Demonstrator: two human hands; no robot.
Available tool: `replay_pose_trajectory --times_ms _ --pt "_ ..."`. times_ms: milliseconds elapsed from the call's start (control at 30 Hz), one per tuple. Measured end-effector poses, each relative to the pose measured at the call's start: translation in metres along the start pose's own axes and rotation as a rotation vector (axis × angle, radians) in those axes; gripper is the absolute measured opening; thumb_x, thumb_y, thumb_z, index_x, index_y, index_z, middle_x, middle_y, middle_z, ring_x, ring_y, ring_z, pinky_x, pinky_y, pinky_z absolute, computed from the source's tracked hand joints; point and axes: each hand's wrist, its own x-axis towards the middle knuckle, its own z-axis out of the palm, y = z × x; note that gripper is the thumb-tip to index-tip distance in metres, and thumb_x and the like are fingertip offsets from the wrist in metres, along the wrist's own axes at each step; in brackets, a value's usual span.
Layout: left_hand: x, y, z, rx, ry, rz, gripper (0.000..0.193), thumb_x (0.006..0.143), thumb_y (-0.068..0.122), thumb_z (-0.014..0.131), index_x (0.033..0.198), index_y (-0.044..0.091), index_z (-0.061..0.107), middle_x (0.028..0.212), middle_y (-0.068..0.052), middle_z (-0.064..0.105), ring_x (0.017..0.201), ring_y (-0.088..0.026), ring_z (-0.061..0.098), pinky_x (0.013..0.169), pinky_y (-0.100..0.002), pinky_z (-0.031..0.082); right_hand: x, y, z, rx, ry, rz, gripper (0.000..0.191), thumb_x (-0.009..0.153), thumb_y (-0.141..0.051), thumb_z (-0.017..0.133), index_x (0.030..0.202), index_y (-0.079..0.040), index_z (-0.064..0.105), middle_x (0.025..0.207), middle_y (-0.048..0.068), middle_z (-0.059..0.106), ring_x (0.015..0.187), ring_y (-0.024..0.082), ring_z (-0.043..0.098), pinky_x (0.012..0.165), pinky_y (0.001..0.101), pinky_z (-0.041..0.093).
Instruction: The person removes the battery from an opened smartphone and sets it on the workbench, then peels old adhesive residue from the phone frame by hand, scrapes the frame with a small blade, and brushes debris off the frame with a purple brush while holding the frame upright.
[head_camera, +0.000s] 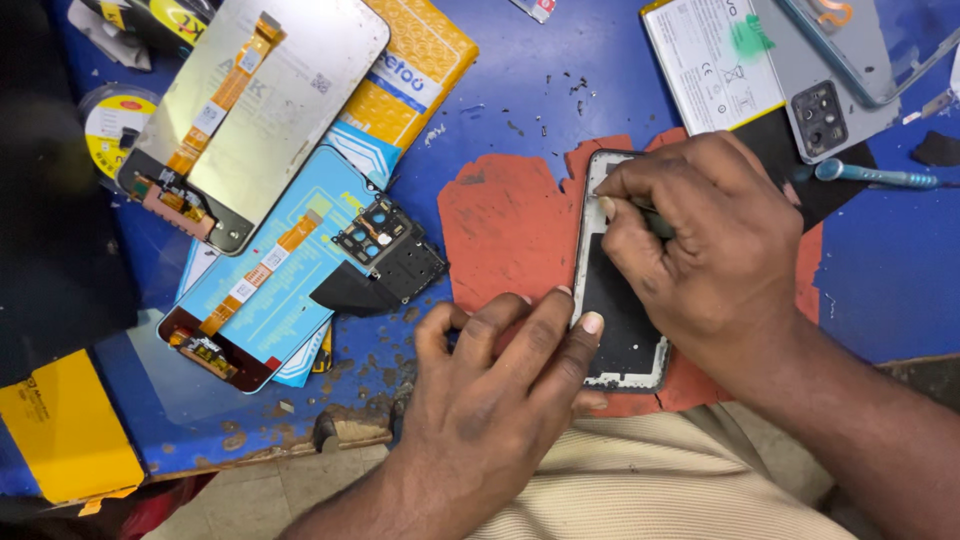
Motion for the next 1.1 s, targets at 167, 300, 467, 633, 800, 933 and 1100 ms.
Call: replay_pose_trajectory --times_ms 167,300,467,633,800,933,1100 --pt "-0.003 0.0 -0.001 0.004 -0.019 0.0 0.051 0.092 0.04 0.072 0.131 0.007 0.068 0.136 -0.006 0.055 0.121 -0.024 0.049 0.097 -0.052 0.033 -0.009 -0.004 -0.001 0.018 -0.009 -0.057 0.012 0.084 0.004 0.074 0.094 0.002 0.068 0.091 0.013 0.065 0.086 0.028 0.066 0.074 0.0392 0.053" --pt "-0.002 0.0 0.001 0.008 -0.003 0.001 0.051 0.092 0.039 0.072 0.131 0.007 0.068 0.138 -0.006 0.055 0.122 -0.023 0.05 0.098 -0.051 0.034 -0.013 0.001 0.002 -0.001 0.012 -0.034 0.011 0.086 0.005 0.073 0.096 0.002 0.068 0.093 0.012 0.065 0.087 0.028 0.066 0.076 0.0388 0.054" --pt "-0.003 0.003 0.0 0.008 0.017 -0.002 0.05 0.092 0.04 0.072 0.13 0.007 0.068 0.137 -0.006 0.055 0.122 -0.023 0.05 0.097 -0.051 0.034 -0.021 0.0 -0.001 0.057 -0.035 -0.021 0.012 0.091 0.002 0.075 0.102 -0.001 0.069 0.094 0.01 0.065 0.084 0.024 0.066 0.074 0.0353 0.053" --pt "-0.005 0.003 0.0 -0.001 -0.001 -0.005 0.051 0.092 0.039 0.074 0.131 0.007 0.068 0.137 -0.006 0.056 0.122 -0.024 0.05 0.097 -0.051 0.035 -0.018 -0.003 0.0 0.016 -0.009 -0.033 0.011 0.088 0.004 0.074 0.097 0.002 0.068 0.093 0.013 0.065 0.084 0.028 0.066 0.074 0.0381 0.054" --pt "-0.006 0.004 0.001 0.001 0.011 -0.004 0.052 0.09 0.039 0.074 0.131 0.007 0.067 0.137 -0.006 0.055 0.121 -0.025 0.05 0.097 -0.052 0.034 -0.018 -0.007 -0.004 0.024 -0.027 -0.063 0.012 0.082 0.005 0.074 0.093 0.002 0.068 0.089 0.014 0.066 0.082 0.03 0.065 0.072 0.0405 0.053" --pt "-0.006 0.004 0.0 0.003 0.012 -0.01 0.053 0.089 0.039 0.074 0.131 0.007 0.067 0.137 -0.006 0.055 0.121 -0.025 0.05 0.097 -0.052 0.034 -0.021 -0.006 -0.002 0.043 -0.025 -0.041 0.013 0.086 0.004 0.074 0.097 0.002 0.068 0.09 0.012 0.065 0.082 0.027 0.066 0.074 0.0376 0.054" --pt "-0.007 0.005 0.001 0.003 0.008 -0.006 0.052 0.091 0.039 0.074 0.132 0.007 0.067 0.137 -0.006 0.055 0.121 -0.024 0.05 0.098 -0.051 0.034 -0.023 0.0 0.003 0.031 0.008 -0.023 0.011 0.086 0.006 0.074 0.095 0.003 0.068 0.089 0.014 0.064 0.082 0.027 0.065 0.071 0.038 0.053"
